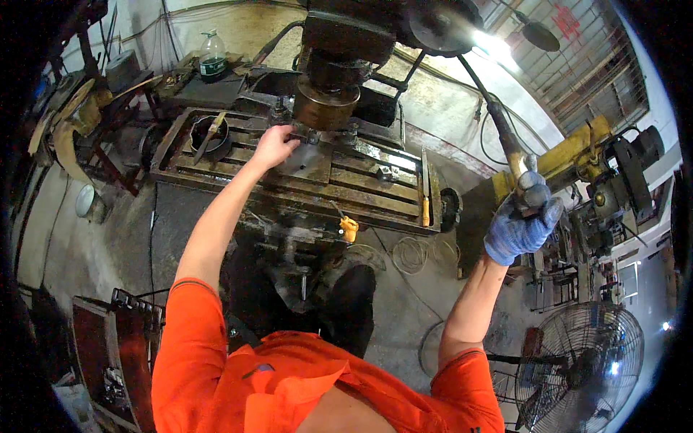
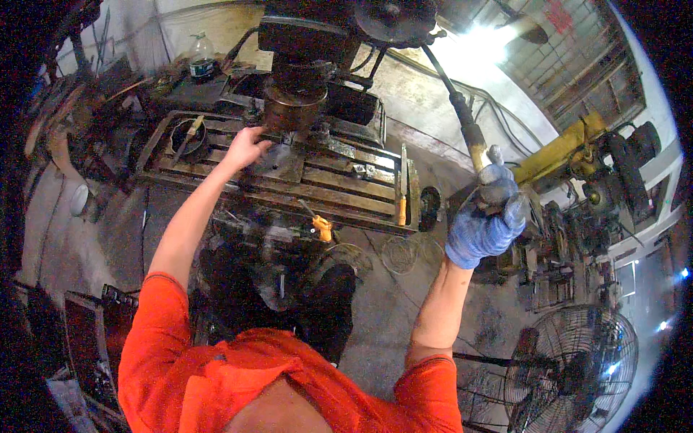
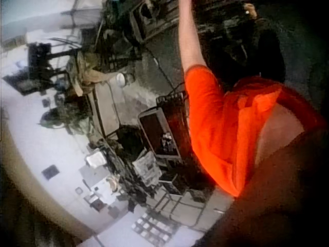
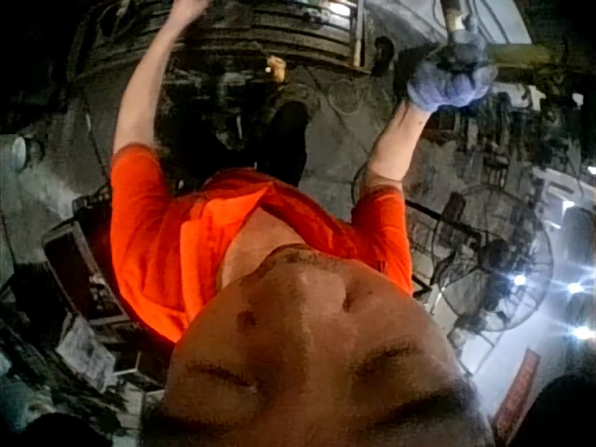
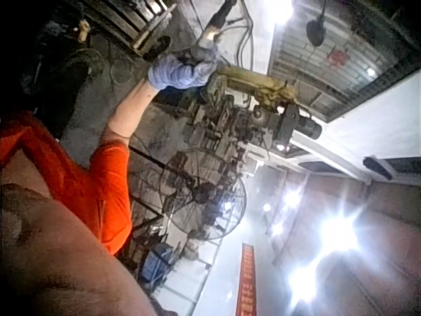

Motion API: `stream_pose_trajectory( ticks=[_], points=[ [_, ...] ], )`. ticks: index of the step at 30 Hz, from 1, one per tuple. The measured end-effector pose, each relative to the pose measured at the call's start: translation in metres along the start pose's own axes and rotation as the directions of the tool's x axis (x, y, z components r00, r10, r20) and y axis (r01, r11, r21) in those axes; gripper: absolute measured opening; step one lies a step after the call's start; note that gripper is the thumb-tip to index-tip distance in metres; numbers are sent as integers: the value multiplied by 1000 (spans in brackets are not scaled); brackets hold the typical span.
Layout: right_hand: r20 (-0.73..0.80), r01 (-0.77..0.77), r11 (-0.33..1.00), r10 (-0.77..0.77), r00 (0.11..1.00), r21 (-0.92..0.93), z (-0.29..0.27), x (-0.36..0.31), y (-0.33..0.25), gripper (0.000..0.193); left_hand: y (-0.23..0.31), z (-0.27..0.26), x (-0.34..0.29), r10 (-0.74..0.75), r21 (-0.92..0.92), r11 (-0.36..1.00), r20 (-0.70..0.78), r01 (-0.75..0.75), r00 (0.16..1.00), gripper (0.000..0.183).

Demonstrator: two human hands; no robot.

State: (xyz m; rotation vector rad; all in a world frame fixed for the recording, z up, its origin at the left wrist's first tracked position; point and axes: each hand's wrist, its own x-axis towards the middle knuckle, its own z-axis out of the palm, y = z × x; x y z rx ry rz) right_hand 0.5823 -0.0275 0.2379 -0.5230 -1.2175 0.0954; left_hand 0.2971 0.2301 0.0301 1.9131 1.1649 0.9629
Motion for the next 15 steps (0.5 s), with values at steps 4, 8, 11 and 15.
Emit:
stream_pose_trajectory(
  ticks=[4,8,11,15],
  points=[
    [-207,-28,972,-22,978,-235,16,-7,0,37,0,-35,-36,1,-54,999,28,1,1000,34],
    [-56,61,997,-64,996,-56,-5,-11,12,38,-13,-67,-69,-56,-129,990,1,55,998,32],
    [-116,49,996,-57,992,-72,2,-17,13,40,0,-87,-92,-133,-175,976,-18,128,991,29],
    [-185,-28,968,-19,982,-249,-2,-26,14,40,-5,-105,-109,-174,-205,966,-72,156,982,29]
  ],
)
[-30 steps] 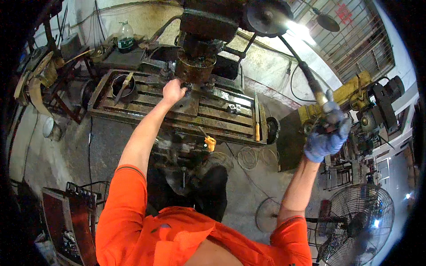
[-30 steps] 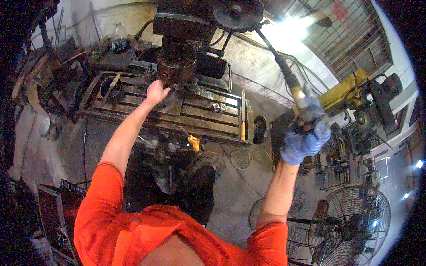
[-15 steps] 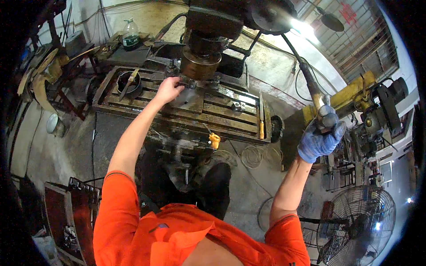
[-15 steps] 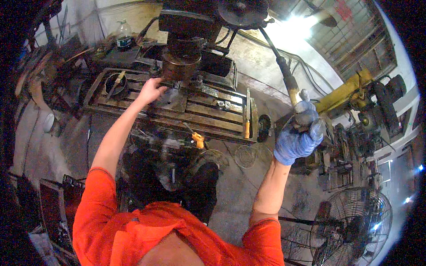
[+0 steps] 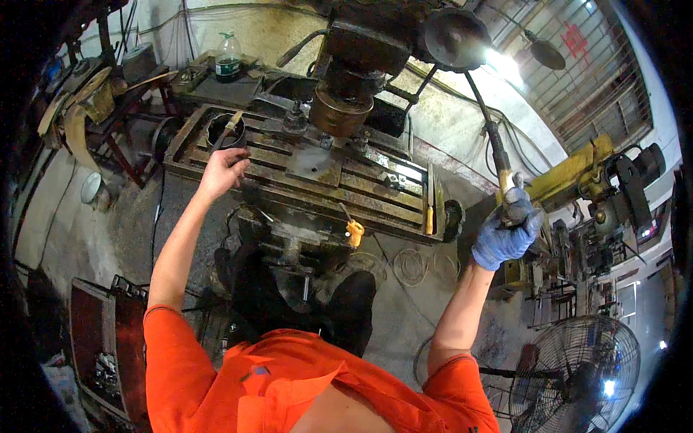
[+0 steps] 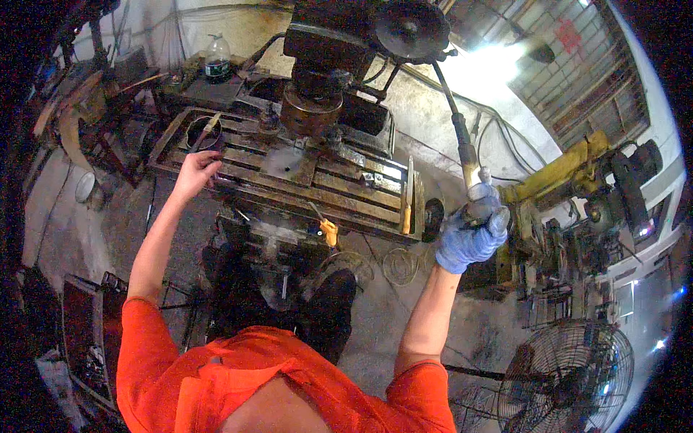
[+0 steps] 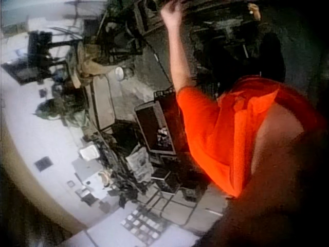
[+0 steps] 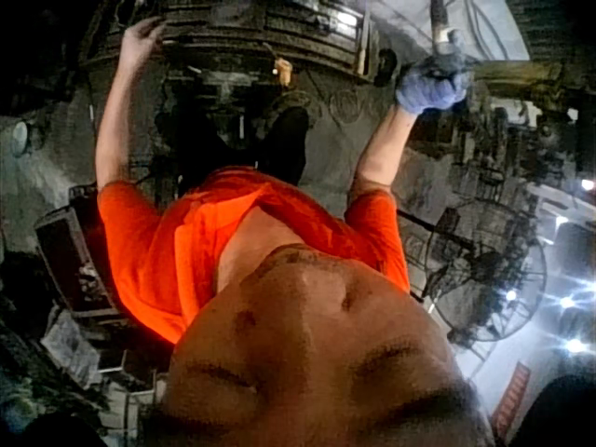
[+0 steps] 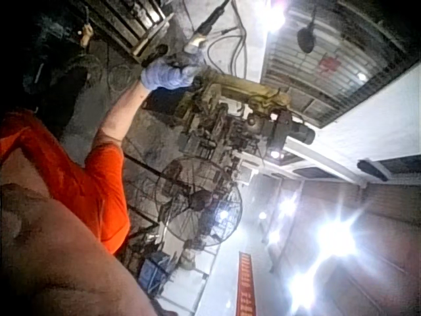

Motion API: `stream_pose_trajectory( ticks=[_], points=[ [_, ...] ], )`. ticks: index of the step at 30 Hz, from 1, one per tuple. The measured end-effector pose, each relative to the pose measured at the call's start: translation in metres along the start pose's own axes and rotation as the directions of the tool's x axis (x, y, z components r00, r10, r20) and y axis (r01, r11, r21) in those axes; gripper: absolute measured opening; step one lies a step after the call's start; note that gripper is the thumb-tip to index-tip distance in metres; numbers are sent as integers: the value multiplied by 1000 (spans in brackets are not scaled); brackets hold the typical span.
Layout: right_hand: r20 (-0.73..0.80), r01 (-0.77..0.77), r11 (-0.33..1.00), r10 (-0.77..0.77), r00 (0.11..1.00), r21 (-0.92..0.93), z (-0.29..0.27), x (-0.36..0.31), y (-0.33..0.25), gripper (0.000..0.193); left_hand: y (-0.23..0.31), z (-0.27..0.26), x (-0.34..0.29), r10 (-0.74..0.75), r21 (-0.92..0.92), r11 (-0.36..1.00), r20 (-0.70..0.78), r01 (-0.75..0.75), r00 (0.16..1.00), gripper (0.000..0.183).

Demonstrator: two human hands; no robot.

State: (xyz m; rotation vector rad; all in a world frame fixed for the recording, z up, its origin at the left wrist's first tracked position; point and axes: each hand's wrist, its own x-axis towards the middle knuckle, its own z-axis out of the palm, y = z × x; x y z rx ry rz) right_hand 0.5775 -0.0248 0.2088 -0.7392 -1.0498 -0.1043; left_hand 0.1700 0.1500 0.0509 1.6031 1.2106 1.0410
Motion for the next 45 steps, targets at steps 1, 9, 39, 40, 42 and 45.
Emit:
stream_pose_trajectory(
  ticks=[1,9,39,40,42,45],
  points=[
    [-21,-59,994,61,998,91,1,-2,0,39,0,-3,-2,8,15,1000,-7,-7,1000,30],
    [-13,-103,988,105,994,117,-5,-10,6,42,-2,-13,-9,15,81,997,-30,-13,999,31],
    [184,-38,972,-5,983,231,-21,19,-7,34,-202,-326,-407,-418,438,469,-655,767,629,37],
    [164,-76,937,20,986,342,-17,24,-5,32,-231,-345,-454,-309,477,516,-671,711,674,33],
    [69,-74,954,56,996,290,-4,27,-12,32,-275,-351,-498,-522,479,276,-654,834,548,42],
    [49,-73,976,64,997,207,0,35,-26,30,-282,-297,-494,-696,487,103,-588,868,413,39]
  ],
)
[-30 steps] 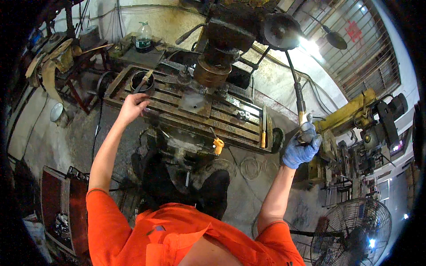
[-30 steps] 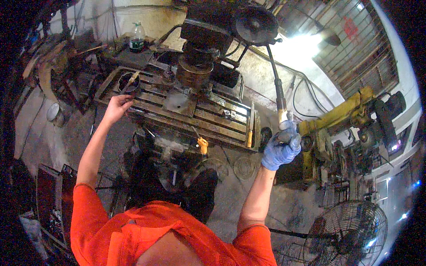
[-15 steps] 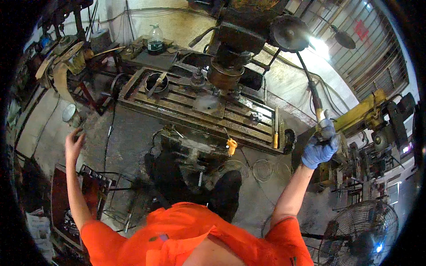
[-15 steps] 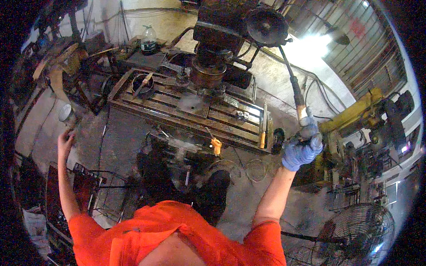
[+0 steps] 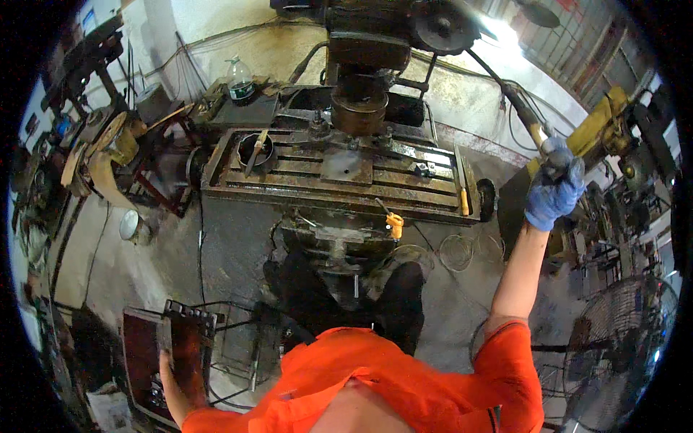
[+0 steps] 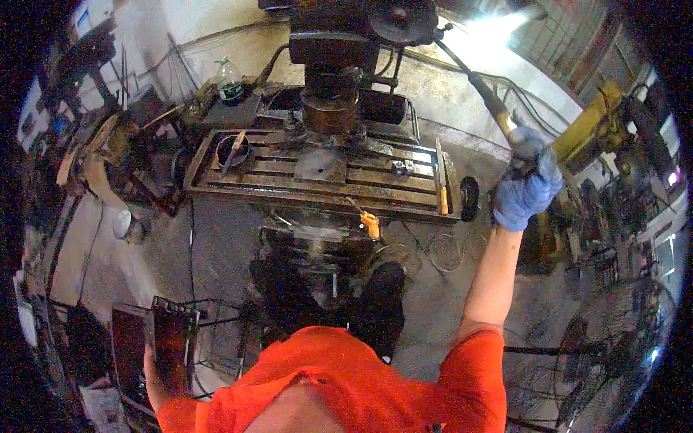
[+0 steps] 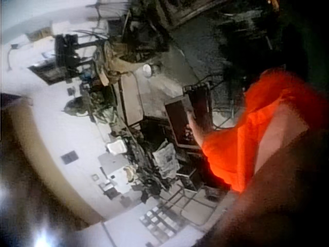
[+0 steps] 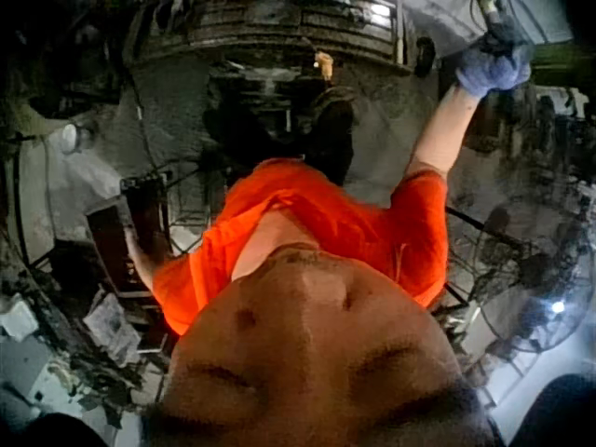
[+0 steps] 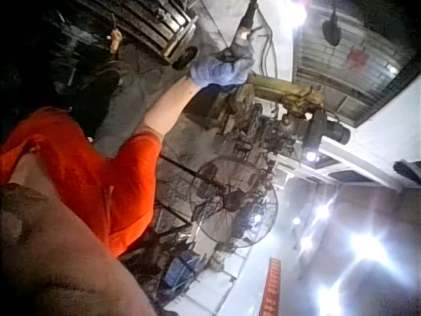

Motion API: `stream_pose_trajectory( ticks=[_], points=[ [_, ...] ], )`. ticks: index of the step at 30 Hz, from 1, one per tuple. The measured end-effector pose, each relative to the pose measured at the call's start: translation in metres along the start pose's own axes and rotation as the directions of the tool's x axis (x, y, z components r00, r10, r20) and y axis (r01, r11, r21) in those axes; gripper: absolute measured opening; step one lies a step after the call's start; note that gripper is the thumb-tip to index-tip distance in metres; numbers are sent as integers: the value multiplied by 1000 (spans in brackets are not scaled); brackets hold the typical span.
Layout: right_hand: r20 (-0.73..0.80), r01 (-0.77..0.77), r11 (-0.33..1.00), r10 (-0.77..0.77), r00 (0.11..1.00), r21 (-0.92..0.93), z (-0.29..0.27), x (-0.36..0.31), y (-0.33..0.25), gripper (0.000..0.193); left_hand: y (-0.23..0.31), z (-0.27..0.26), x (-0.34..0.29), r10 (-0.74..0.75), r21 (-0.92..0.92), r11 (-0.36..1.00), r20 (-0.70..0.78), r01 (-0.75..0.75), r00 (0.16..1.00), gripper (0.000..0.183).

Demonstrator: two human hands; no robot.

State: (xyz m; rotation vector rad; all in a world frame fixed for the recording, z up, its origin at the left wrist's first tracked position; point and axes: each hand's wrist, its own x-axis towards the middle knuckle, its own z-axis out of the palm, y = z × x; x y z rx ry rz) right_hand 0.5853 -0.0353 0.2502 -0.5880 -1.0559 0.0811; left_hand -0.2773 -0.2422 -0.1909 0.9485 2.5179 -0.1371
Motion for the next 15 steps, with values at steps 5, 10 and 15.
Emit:
stream_pose_trajectory(
  ticks=[5,10,15],
  points=[
    [81,324,843,-321,944,-429,-9,25,3,25,28,-2,-26,-63,100,994,100,53,993,35],
    [260,280,941,-226,939,-190,-3,53,-11,14,29,-15,-36,-99,133,988,114,83,989,31],
    [359,534,775,-418,835,-339,-1,91,-15,23,36,-21,-27,-98,134,988,136,79,986,28]
  ],
)
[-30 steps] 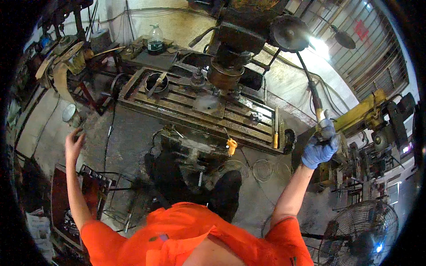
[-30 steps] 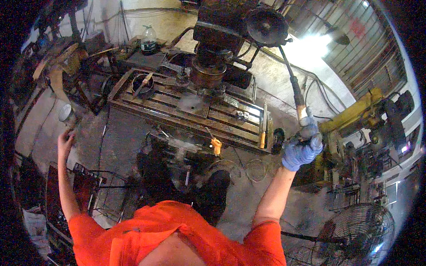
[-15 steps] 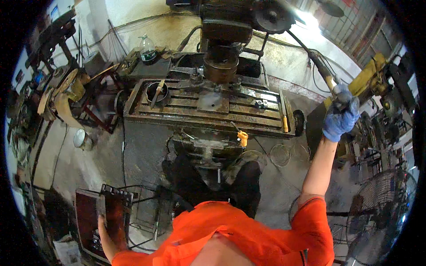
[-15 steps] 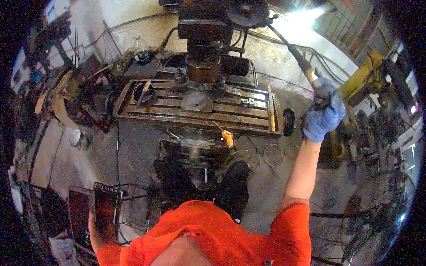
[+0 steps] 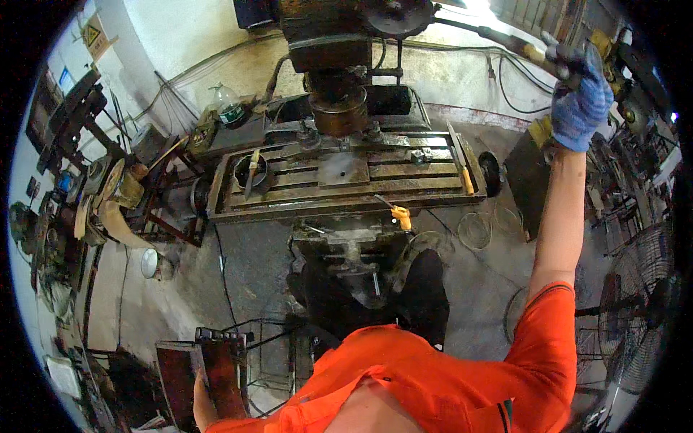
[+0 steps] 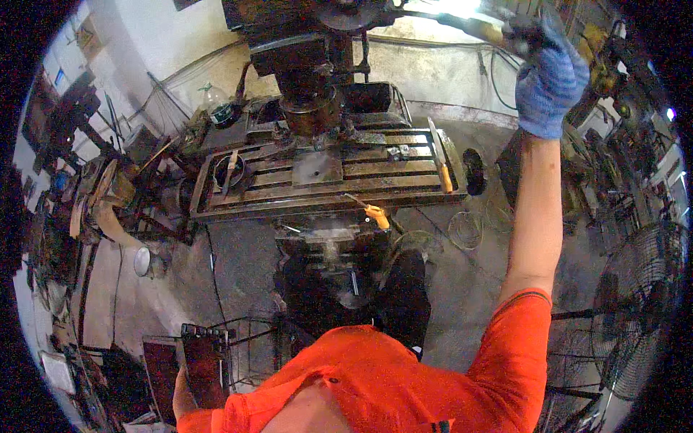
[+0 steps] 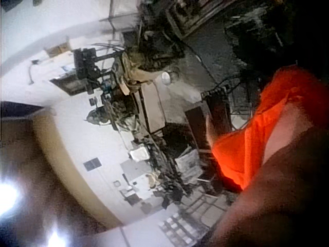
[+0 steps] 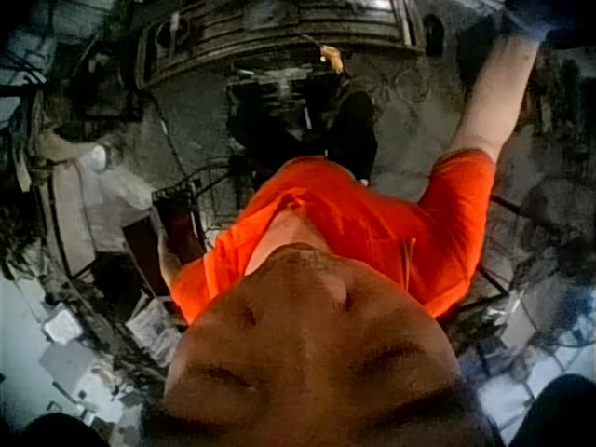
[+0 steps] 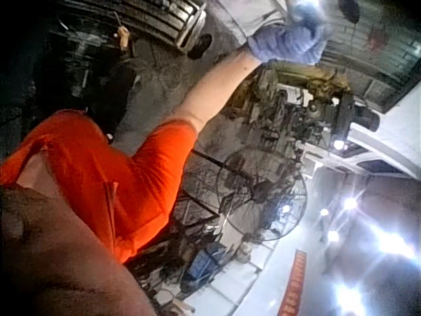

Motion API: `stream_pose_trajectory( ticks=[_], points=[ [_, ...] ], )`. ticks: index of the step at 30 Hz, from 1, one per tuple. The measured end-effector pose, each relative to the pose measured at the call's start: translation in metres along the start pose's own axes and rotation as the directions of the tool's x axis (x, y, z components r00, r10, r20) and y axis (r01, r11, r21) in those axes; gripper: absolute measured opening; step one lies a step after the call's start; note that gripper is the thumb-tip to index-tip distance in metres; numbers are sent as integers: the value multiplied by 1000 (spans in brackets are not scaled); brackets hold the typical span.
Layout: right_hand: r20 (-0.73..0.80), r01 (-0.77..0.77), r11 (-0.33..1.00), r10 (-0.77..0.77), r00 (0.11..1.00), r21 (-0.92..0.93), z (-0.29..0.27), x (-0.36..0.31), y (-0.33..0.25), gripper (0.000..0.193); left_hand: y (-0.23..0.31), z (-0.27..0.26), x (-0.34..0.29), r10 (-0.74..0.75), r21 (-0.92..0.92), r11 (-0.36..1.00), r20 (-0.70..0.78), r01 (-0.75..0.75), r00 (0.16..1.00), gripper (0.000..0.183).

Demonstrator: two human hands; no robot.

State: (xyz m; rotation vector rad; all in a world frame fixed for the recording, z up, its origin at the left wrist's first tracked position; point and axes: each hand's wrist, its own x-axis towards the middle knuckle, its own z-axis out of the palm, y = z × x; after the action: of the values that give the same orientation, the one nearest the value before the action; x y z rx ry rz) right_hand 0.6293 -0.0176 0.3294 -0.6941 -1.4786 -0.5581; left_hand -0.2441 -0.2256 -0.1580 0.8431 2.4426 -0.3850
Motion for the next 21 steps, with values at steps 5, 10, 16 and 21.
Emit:
stream_pose_trajectory(
  ticks=[5,10,16,21],
  points=[
    [-247,-99,983,135,959,152,-3,-14,-34,29,5,-7,20,50,-84,995,-10,-51,999,25],
    [143,46,663,93,985,-748,-12,-117,-65,23,-33,-63,47,187,-786,532,-255,-316,949,18],
    [337,-947,65,940,-48,-315,34,-341,-34,26,46,-144,-36,178,-775,-573,-433,-265,883,24],
    [426,-975,4,900,-94,-224,94,-477,-5,39,126,-182,-33,213,-698,-672,-504,-249,837,36]
  ],
)
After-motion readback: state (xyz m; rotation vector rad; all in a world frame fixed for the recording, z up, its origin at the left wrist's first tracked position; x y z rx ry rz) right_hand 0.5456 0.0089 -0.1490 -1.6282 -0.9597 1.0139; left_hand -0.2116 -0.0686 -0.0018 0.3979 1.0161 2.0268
